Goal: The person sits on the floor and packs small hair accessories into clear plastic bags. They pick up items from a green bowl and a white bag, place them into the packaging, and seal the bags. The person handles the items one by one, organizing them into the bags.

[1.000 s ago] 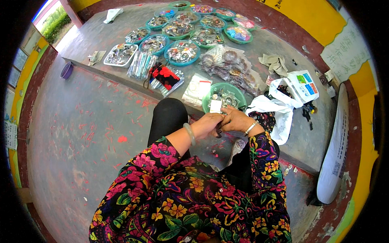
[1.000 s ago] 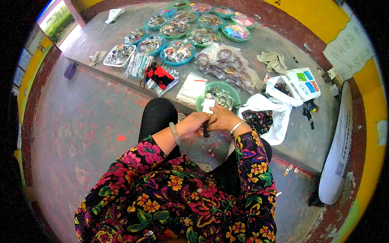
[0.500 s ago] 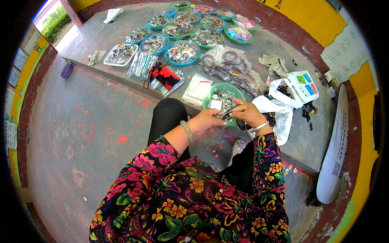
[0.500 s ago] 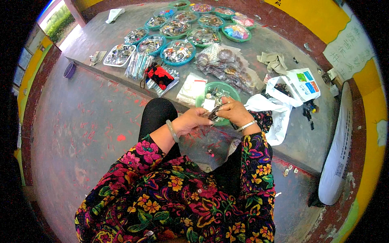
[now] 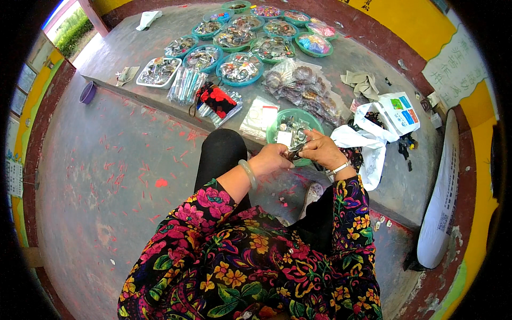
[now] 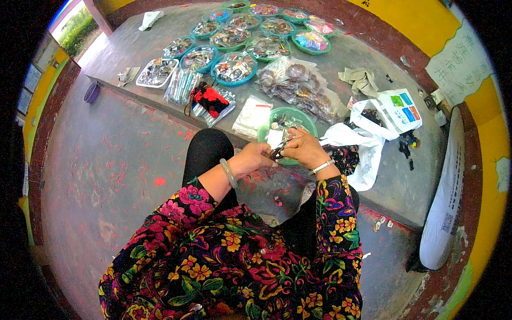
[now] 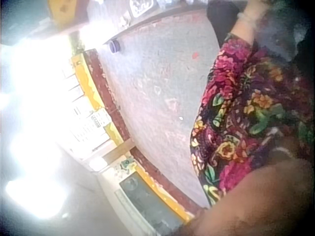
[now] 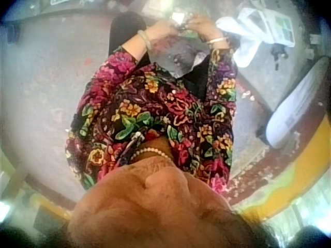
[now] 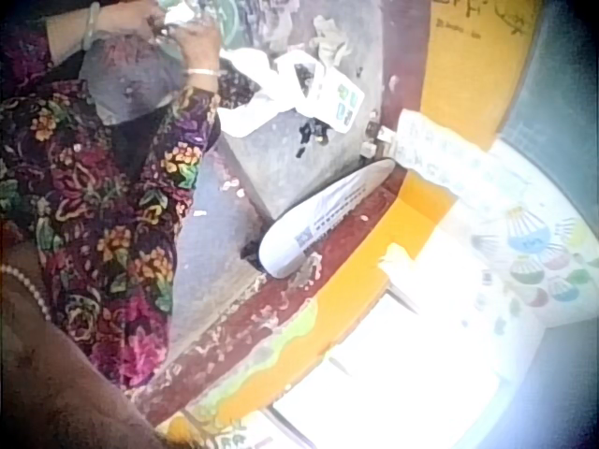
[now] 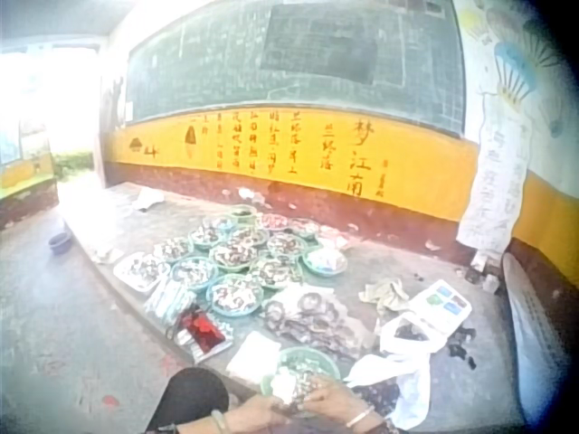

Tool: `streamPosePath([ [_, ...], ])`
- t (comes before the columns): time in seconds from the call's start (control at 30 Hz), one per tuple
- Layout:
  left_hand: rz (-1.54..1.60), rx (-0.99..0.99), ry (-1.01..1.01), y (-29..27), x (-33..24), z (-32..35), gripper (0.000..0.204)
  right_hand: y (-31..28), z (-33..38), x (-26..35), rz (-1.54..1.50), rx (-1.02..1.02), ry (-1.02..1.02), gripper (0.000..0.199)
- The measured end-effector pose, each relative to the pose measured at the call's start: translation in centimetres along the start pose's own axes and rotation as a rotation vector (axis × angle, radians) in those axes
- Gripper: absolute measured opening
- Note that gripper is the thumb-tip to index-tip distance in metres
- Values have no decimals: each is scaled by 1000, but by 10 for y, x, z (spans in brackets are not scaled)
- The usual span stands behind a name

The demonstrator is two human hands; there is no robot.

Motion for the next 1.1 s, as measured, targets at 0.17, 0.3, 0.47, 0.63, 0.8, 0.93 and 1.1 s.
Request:
streamPosePath([
  [0.17, 40, 47, -45, 0, 3, -2, 24, 3, -1, -5, 63, 32, -18, 13],
  [0.3, -174, 75, -16, 6, -12, 7, 31, 4, 0, -4, 103, 7, -4, 13],
  [0.47, -358, -17, 224, 5, -42, 15, 29, 4, 0, 6, 201, -42, -32, 10],
  [0.63, -27, 43, -39, 6, -29, 12, 20, 13, 1, 10, 295, -79, -86, 12],
  [0.8, 383, -30, -77, -7, -8, 2, 19, -19, 4, 10, -64, -315, 30, 18],
  [0.93, 441, -43, -31, -7, -22, 6, 17, -27, 16, -24, -366, -275, 402, 20],
  [1.1, 488, -38, 23, -7, -26, 5, 16, 28, 19, -1, -504, 276, 444, 31],
])
Point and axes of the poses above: each hand's wrist, its own z-axis away from the middle knuckle, its own y-axis out of the palm, x = y × z, the point moved 6 cm from there along -z, towards the middle knuckle, and after that the axes turned 15 degrees about z, right-handed, at the moved point
